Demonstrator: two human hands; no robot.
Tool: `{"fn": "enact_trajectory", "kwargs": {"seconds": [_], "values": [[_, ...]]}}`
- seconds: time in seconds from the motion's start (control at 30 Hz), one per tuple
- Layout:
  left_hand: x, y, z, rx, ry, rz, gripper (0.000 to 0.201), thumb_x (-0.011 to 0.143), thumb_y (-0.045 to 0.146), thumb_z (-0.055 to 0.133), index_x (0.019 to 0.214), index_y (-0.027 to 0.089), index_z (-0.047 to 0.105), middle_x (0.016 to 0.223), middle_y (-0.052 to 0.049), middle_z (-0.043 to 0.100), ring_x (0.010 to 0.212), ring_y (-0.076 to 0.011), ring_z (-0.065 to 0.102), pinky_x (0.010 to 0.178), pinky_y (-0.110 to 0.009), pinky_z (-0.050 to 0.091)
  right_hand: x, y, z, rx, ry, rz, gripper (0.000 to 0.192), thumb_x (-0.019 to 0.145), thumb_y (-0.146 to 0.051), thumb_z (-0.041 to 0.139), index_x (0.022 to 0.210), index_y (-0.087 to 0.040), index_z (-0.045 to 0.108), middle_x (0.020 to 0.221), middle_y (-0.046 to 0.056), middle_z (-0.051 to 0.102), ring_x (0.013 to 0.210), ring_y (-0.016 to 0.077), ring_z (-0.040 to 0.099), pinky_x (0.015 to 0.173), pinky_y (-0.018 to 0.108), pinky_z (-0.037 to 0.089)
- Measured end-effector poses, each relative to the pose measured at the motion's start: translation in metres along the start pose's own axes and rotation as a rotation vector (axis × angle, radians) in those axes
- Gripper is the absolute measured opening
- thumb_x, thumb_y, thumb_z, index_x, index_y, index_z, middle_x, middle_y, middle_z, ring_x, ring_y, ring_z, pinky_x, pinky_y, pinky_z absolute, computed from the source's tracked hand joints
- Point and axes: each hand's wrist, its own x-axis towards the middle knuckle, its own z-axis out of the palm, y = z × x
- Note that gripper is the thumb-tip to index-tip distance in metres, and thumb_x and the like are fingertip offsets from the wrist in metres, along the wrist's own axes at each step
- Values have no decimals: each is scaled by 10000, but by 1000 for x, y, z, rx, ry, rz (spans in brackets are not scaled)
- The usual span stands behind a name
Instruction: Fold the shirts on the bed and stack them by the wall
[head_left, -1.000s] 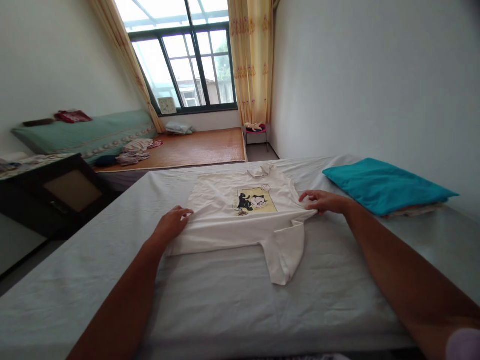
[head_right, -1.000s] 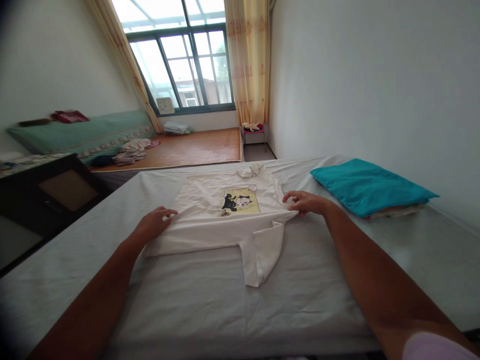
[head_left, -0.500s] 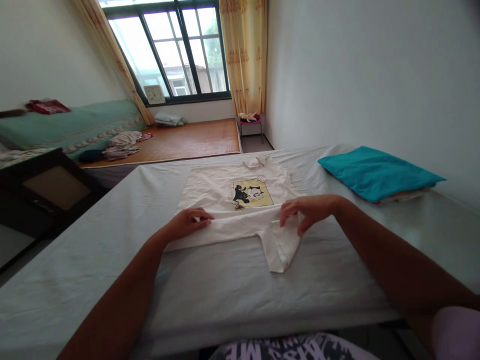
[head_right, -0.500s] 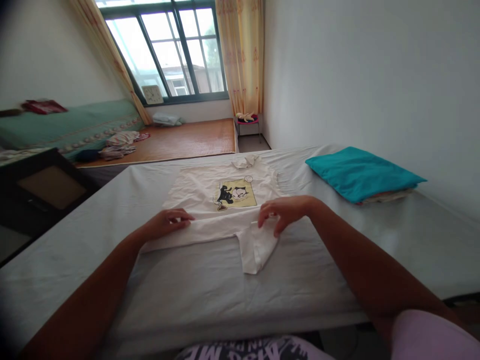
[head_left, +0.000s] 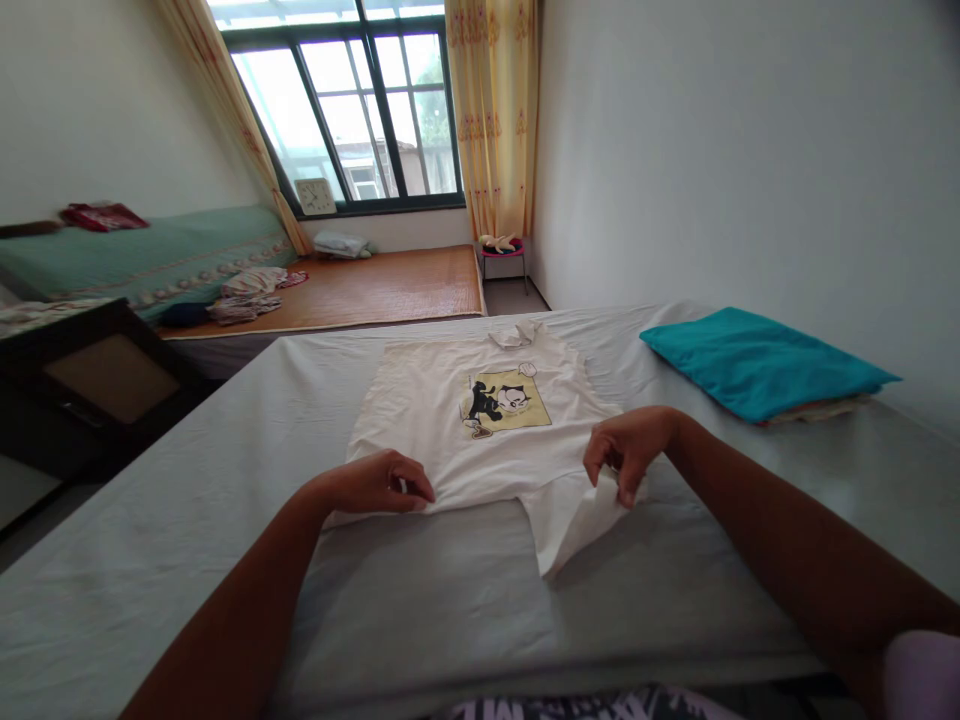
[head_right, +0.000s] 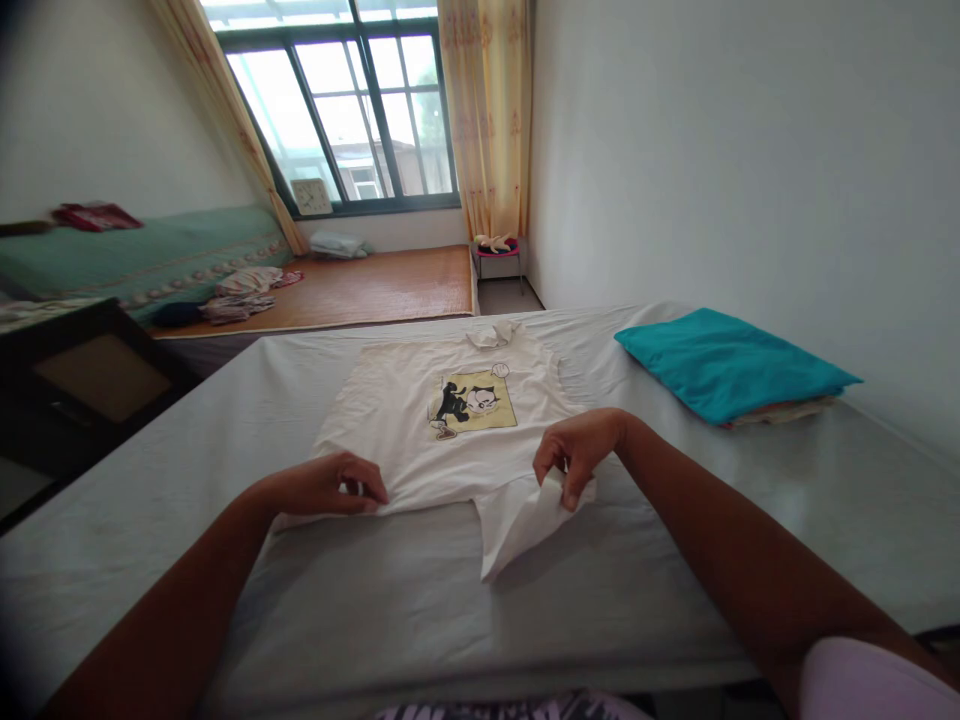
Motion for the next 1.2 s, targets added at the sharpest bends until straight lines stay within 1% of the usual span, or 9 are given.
{"fn": "enact_trajectory", "kwargs": {"seconds": [0.13,0.27,0.47,0.6,0.77,0.9,0.97,1.1,1.2], "values": [[16,-15,9,156,443,1,459,951,509,437,1239,221,648,1278,-82,641,1169,-227,578,1000,-340,466,12,-6,9,19,-54,-24,554,575,-465,879,966,-123,688,620,-49,635,465,45,508,450,122,410],[30,-33,22,401,388,-2,547,939,532,452,1418,272,498,1519,-69,421,1413,-271,344,1170,-445,291,20,-26,20,73,-184,-29,610,712,-583,755,1111,-128,672,951,89,724,722,150,682,545,193,518],[81,-14,25,489,476,0,558,983,496,339,1446,210,461,1567,-107,332,1450,-263,278,1191,-439,244,62,-31,-5,-464,833,-201,523,975,-536,384,1342,-210,564,1408,112,547,1324,256,466,1100,433,363],[109,-37,12,531,384,-112,653,964,578,312,1527,246,311,1602,-71,253,1482,-255,194,1197,-443,186,80,19,-44,-782,882,148,617,955,-539,376,1494,-240,388,1568,76,334,1467,280,227,1185,489,166],[49,-133,-42,617,520,-490,604,987,490,217,1523,230,315,1596,-63,268,1478,-212,210,1182,-412,194,34,91,-82,-786,1030,362,608,968,-523,286,1516,-264,336,1595,44,274,1473,235,217,1195,452,154],[29,-157,-84,708,639,-788,572,961,453,295,1398,155,513,1505,-153,427,1411,-304,341,1126,-489,281,32,80,-107,-760,1126,463,577,960,-513,327,1472,-264,414,1545,65,383,1444,288,282,1164,529,199],[60,-139,-89,785,721,-624,528,969,402,293,1357,156,554,1515,-130,416,1429,-280,305,1164,-448,225,62,53,-116,-848,1122,331,579,976,-520,279,1473,-259,418,1550,58,375,1457,265,253,1179,485,179],[150,-97,-72,617,413,-109,574,984,503,276,1460,225,433,1534,-65,404,1423,-210,330,1169,-348,239,132,17,-132,-911,795,56,632,975,-588,222,1507,-277,364,1583,24,309,1458,218,256,1184,381,185],[177,-104,-66,568,403,-135,615,974,578,246,1514,294,327,1593,-32,290,1472,-233,226,1185,-411,180,141,30,-155,-897,745,121,644,960,-622,237,1509,-307,355,1586,13,304,1469,227,229,1189,384,153]]}}
